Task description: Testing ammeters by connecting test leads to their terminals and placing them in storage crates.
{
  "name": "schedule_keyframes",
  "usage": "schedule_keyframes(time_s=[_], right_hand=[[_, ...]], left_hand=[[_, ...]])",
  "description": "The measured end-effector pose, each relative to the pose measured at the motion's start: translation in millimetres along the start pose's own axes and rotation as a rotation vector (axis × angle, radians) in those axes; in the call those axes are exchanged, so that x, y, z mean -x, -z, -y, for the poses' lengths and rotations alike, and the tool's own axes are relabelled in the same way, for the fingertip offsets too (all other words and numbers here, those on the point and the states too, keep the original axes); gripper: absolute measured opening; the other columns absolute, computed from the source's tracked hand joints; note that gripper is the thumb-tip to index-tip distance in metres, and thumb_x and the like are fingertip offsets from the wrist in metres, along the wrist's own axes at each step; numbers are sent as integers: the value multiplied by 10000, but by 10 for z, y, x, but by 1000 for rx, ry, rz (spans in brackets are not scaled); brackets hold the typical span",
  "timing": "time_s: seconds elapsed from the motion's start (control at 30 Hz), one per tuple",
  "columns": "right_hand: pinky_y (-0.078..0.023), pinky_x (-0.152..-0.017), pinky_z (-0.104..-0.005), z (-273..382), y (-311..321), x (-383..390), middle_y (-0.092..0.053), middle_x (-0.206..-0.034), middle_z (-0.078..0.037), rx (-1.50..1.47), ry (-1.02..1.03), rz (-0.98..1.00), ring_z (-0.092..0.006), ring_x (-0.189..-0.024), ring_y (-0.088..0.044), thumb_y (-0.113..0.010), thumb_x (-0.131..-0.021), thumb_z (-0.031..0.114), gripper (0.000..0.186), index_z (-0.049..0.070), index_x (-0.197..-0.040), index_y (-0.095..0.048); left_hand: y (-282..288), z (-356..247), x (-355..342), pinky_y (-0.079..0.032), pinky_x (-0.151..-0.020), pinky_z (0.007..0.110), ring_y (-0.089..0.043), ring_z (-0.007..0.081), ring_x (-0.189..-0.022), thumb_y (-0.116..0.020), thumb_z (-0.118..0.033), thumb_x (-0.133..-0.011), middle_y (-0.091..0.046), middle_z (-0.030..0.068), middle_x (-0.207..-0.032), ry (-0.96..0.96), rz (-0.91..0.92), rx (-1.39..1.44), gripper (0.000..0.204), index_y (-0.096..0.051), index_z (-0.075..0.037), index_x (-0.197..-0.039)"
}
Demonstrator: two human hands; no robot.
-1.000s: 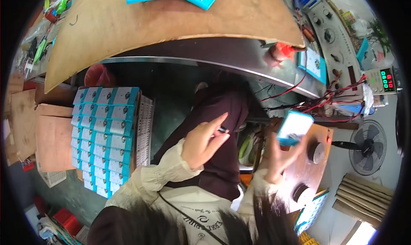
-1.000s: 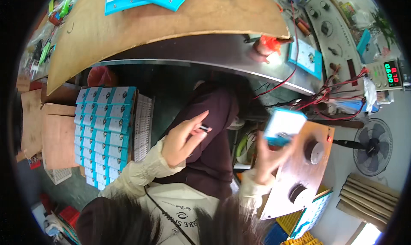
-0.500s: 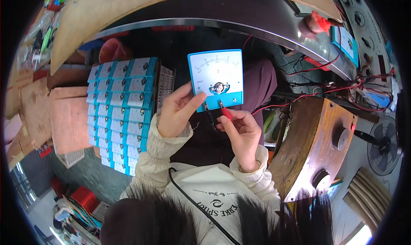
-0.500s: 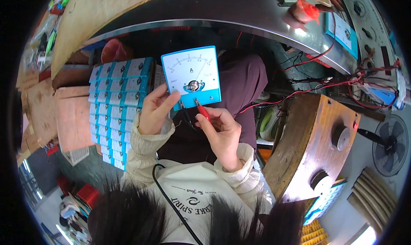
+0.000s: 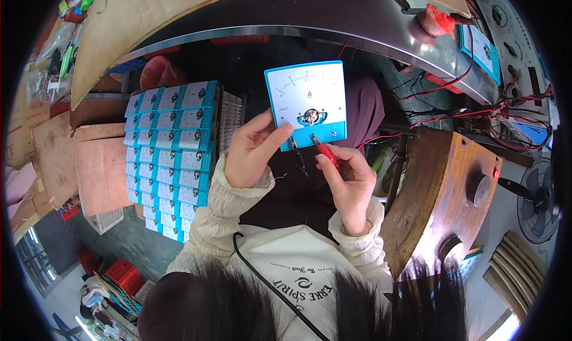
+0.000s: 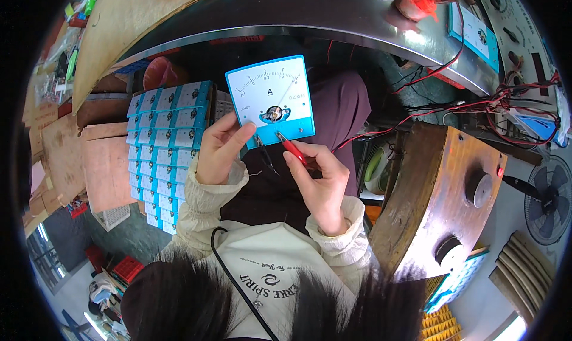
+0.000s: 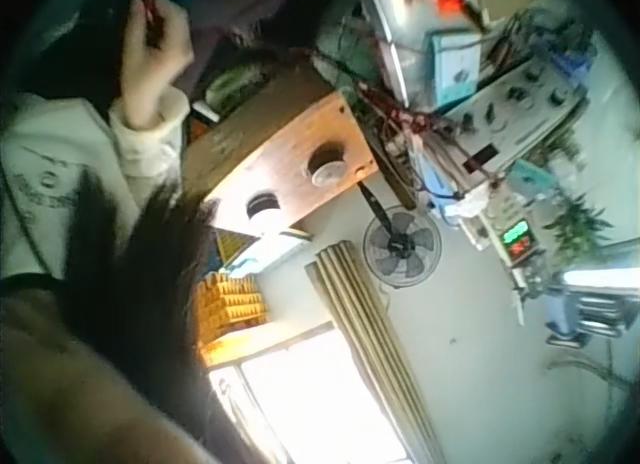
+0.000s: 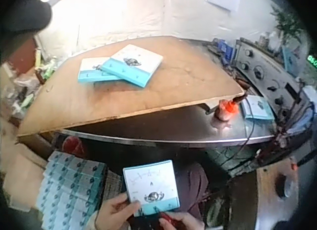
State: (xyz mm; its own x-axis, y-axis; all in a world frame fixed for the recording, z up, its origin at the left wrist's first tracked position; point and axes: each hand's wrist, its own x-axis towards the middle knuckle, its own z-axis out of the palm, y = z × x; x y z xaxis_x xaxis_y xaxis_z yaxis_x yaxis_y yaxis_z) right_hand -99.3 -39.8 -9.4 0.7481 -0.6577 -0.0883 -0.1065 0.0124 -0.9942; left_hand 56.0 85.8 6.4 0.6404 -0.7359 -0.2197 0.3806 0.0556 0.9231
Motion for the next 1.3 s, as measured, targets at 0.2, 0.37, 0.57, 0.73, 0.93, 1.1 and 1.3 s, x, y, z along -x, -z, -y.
schedule_keyframes(time_s=[0.2,0.37,0.57,0.73,0.93,1.1,1.3], right_hand=[[-557,-770,-222,-18,71,-17,-721,-983,-84,25,31,-15,-103,-846,-685,-724,-896,-60,214,-49,-1103,-670],[-551,-698,-228,23,98,-50,-746,-910,-86,37,66,-103,-90,-776,-686,-785,-850,-5,199,-28,-1038,-723],[-560,-697,-239,145,233,-53,-742,-910,-90,71,72,-92,-103,-773,-691,-786,-844,-13,203,-29,-1036,-722],[-570,-698,-251,190,339,-45,-738,-916,-99,122,118,-69,-121,-781,-701,-791,-833,-19,215,-26,-1036,-721],[-570,-679,-246,168,377,-13,-730,-909,-96,158,140,-81,-120,-769,-696,-799,-825,-19,217,-28,-1025,-715],[-566,-683,-241,204,392,6,-730,-912,-98,167,122,-85,-115,-768,-690,-792,-836,-16,216,-36,-1037,-715],[-548,-684,-225,313,325,21,-724,-919,-71,229,108,-97,-88,-774,-664,-798,-842,-5,215,-48,-1034,-711]], left_hand=[[-54,22,-21,-476,-1022,305,-606,162,-1160,-642,-94,-999,-643,136,-1286,13,-10,-3,464,-505,86,-1405],[-142,54,-67,-462,-1039,315,-603,169,-1172,-653,-116,-995,-642,134,-1292,3,-9,23,472,-513,82,-1401],[-242,72,-131,-451,-1051,319,-596,166,-1192,-651,-126,-997,-642,130,-1294,45,1,95,468,-519,76,-1397],[-288,80,-137,-436,-1045,313,-604,161,-1172,-652,-143,-993,-663,107,-1262,44,38,102,410,-577,44,-1350],[-318,79,-170,-458,-1049,319,-598,163,-1191,-625,-89,-1003,-640,129,-1302,57,83,67,455,-505,76,-1410],[-337,129,-171,-445,-1053,333,-597,168,-1191,-623,-113,-1004,-652,121,-1283,67,77,94,427,-542,72,-1380],[-292,119,-162,-452,-1053,339,-600,170,-1189,-622,-105,-1001,-652,123,-1286,60,76,132,437,-531,76,-1389]])
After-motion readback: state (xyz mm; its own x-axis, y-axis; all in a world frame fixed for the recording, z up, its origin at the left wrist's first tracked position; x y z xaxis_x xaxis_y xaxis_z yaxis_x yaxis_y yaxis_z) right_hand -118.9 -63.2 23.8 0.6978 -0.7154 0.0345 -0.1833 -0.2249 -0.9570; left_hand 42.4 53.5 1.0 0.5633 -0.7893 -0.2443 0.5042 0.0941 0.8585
